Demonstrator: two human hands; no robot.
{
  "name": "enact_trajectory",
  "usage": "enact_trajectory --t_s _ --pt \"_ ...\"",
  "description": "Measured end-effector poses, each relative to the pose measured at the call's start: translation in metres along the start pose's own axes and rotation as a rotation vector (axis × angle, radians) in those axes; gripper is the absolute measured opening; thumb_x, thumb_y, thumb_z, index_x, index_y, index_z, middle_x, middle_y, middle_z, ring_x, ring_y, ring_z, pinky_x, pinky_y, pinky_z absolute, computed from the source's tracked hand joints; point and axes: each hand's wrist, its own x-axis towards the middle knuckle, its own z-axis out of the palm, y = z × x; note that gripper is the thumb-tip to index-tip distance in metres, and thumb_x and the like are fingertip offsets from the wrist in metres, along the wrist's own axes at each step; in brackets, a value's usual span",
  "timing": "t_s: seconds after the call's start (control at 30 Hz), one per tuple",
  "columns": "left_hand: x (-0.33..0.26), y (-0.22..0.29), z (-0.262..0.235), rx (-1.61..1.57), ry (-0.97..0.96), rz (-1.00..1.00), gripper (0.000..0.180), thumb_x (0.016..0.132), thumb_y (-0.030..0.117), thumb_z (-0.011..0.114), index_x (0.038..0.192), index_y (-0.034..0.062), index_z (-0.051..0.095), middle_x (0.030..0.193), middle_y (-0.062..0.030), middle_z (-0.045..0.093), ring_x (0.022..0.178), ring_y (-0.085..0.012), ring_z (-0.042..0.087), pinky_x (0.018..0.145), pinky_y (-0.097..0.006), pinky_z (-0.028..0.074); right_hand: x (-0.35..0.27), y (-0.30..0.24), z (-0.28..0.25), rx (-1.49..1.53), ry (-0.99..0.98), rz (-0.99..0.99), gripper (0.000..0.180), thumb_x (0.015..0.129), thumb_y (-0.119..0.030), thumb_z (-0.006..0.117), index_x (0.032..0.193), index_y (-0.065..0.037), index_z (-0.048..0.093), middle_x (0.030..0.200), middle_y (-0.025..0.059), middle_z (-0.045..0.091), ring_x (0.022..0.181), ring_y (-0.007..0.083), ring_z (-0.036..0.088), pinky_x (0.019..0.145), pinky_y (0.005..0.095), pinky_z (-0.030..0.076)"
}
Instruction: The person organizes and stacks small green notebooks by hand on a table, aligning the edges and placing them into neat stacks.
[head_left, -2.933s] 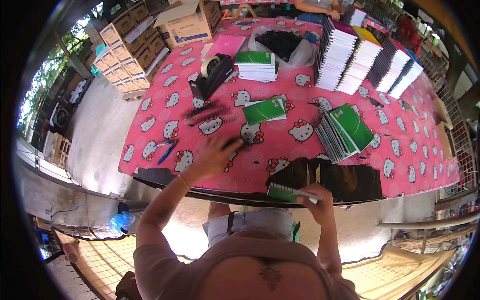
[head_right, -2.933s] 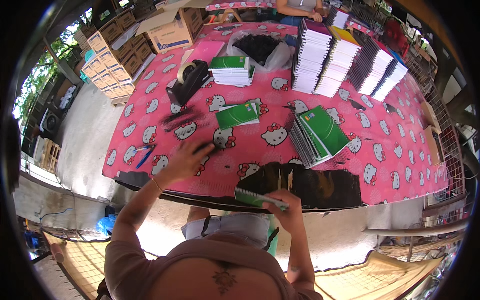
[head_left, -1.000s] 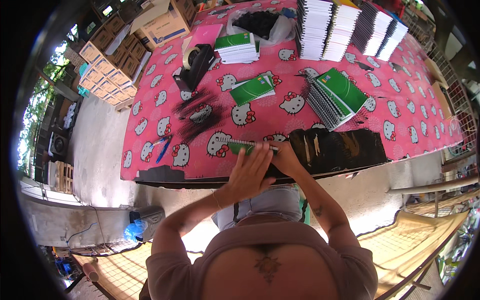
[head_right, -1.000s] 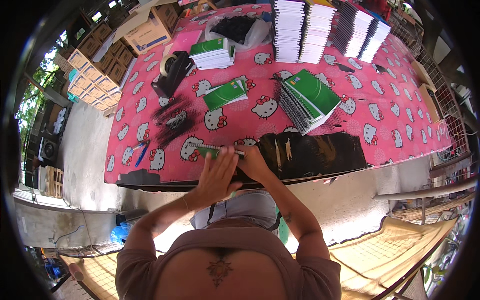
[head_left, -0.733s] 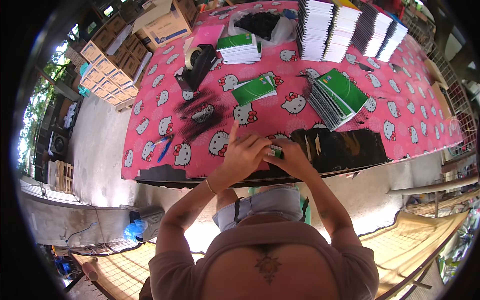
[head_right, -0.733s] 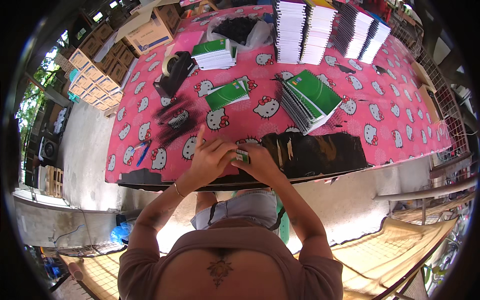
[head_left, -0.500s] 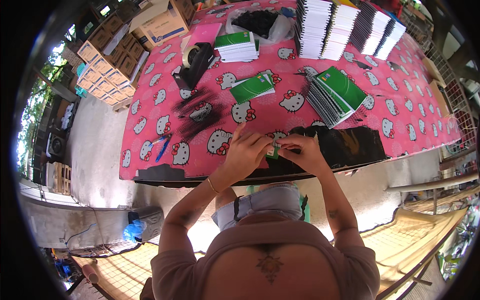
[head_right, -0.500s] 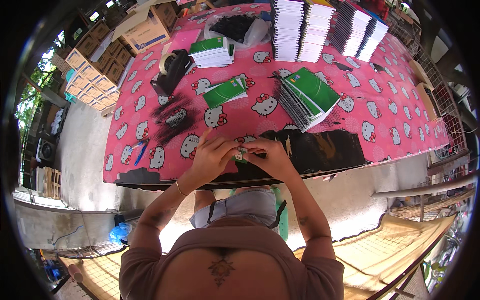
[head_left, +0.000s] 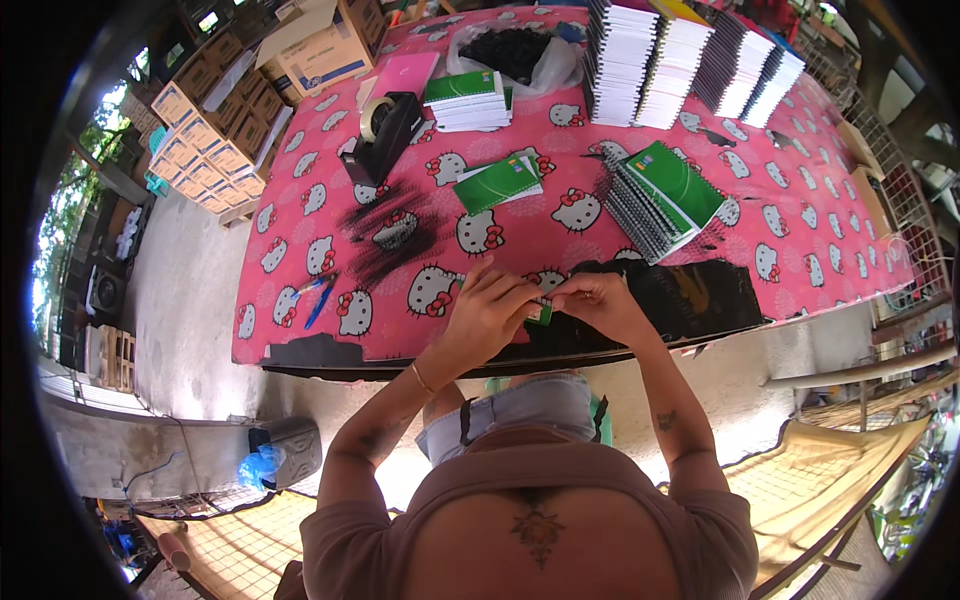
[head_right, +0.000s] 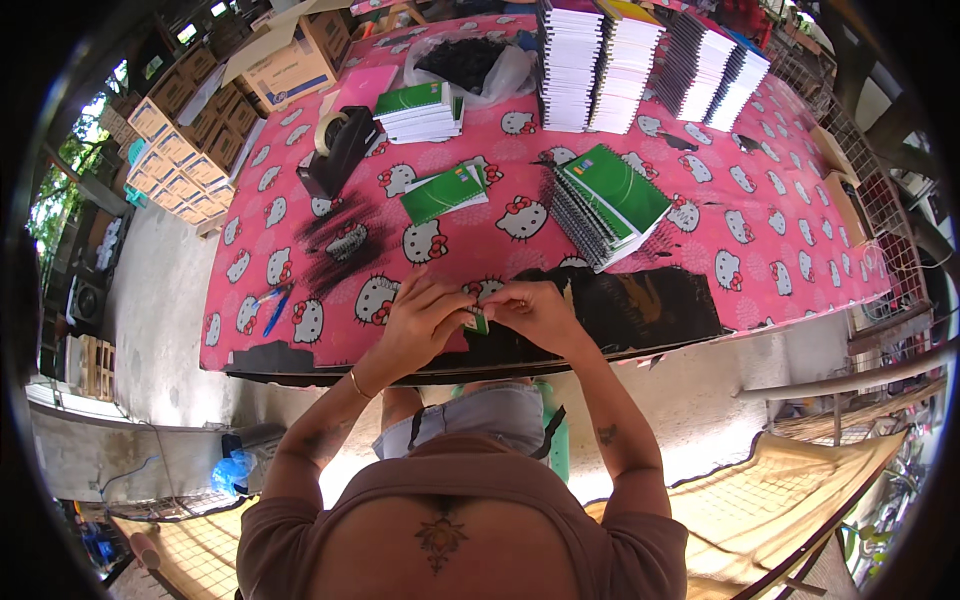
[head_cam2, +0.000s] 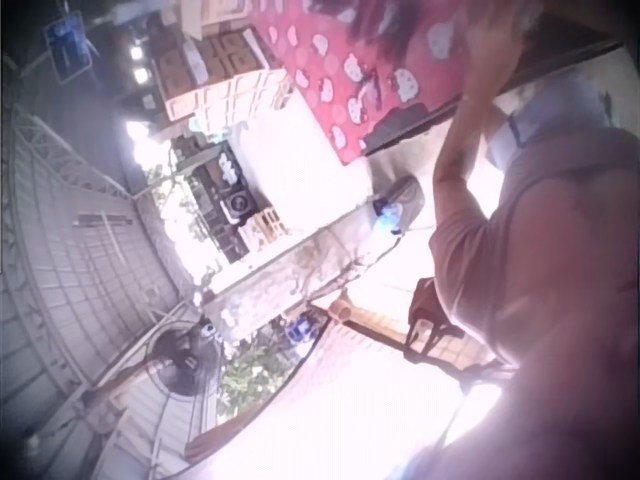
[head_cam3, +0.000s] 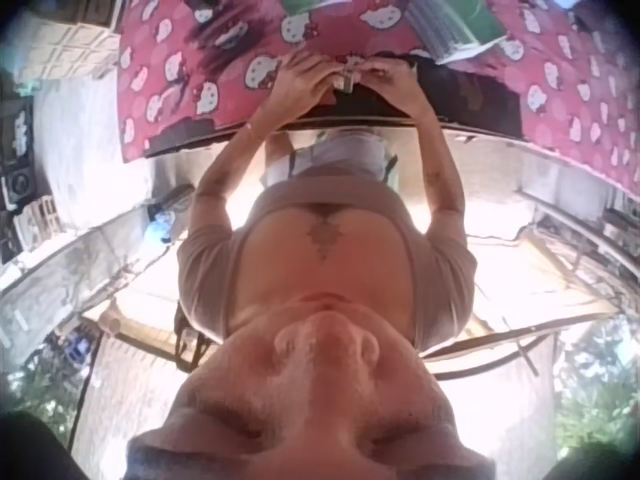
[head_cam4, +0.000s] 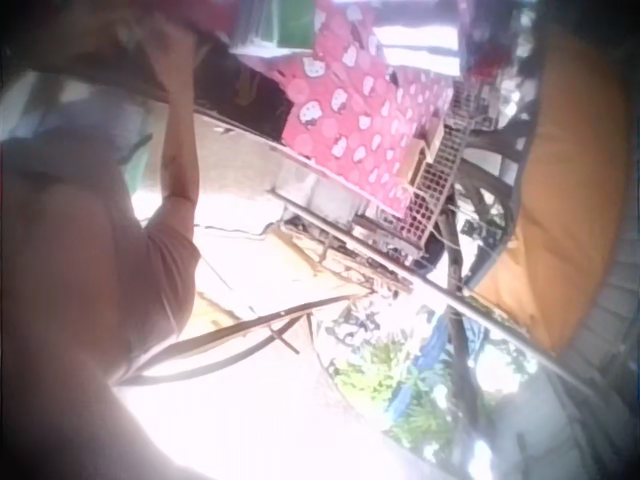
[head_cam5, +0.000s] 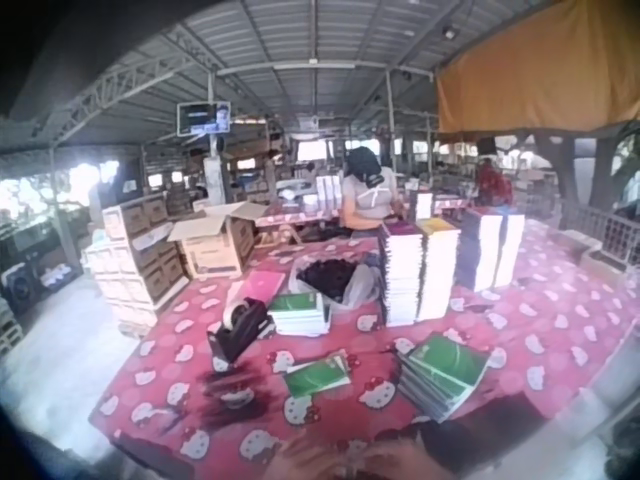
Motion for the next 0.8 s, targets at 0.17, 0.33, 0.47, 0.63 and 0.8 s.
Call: enact_trajectory --t_s 0.17,0.33,0.47,0.63,0.8 --pt "0.008 0.008 -0.003 -0.038 -0.018 -0.053 0.029 0.080 0.014 0.075 0.107 0.0086 0.067 0.098 -0.0063 0.064 0.092 -0.0284 0.061 0.088 -0.045 0.046 -0.001 -0.013 0.000 -0.119 0.012 -0.143 0.010 0.081 0.003 0.073 0.086 0.003 0.065 0.080 0.0083 0.066 0.076 0.0143 0.070 0.069 0.0269 0.056" --pt "0.015 0.016 0.001 0.010 -0.053 0.014 0.025 0.081 0.010 0.072 0.106 0.0059 0.067 0.093 -0.0078 0.063 0.086 -0.0298 0.061 0.078 -0.043 0.047 -0.005 -0.018 0.014 -0.412 0.264 -0.245 0.016 0.076 0.003 0.071 0.085 0.000 0.058 0.080 0.0109 0.060 0.069 0.0220 0.065 0.065 0.0294 0.053" --pt "0.056 0.023 -0.014 0.057 -0.018 0.032 0.020 0.081 0.006 0.069 0.101 0.0046 0.067 0.086 -0.0088 0.061 0.086 -0.0290 0.061 0.076 -0.042 0.049 -0.011 -0.052 -0.011 -0.575 0.492 -0.383 0.030 0.075 -0.003 0.077 0.101 -0.003 0.064 0.096 0.0144 0.065 0.091 0.0299 0.066 0.083 0.0388 0.053" --pt "0.157 0.032 -0.008 0.083 0.468 0.314 0.026 0.081 0.004 0.069 0.108 0.0037 0.071 0.107 -0.0101 0.068 0.095 -0.0293 0.064 0.084 -0.043 0.052 -0.023 -0.097 -0.132 -1.020 0.726 -0.285 0.077 0.069 -0.023 0.089 0.136 -0.004 0.056 0.135 0.0220 0.056 0.126 0.0379 0.054 0.106 0.0439 0.043" --pt "0.177 0.024 0.082 -0.059 0.285 0.363 0.031 0.082 0.000 0.065 0.112 0.0023 0.070 0.118 -0.0119 0.068 0.109 -0.0324 0.063 0.097 -0.043 0.052 -0.021 -0.051 -0.173 -0.726 0.576 -0.129 0.084 0.065 -0.024 0.092 0.137 -0.002 0.055 0.137 0.0213 0.055 0.125 0.0360 0.055 0.104 0.0427 0.045"
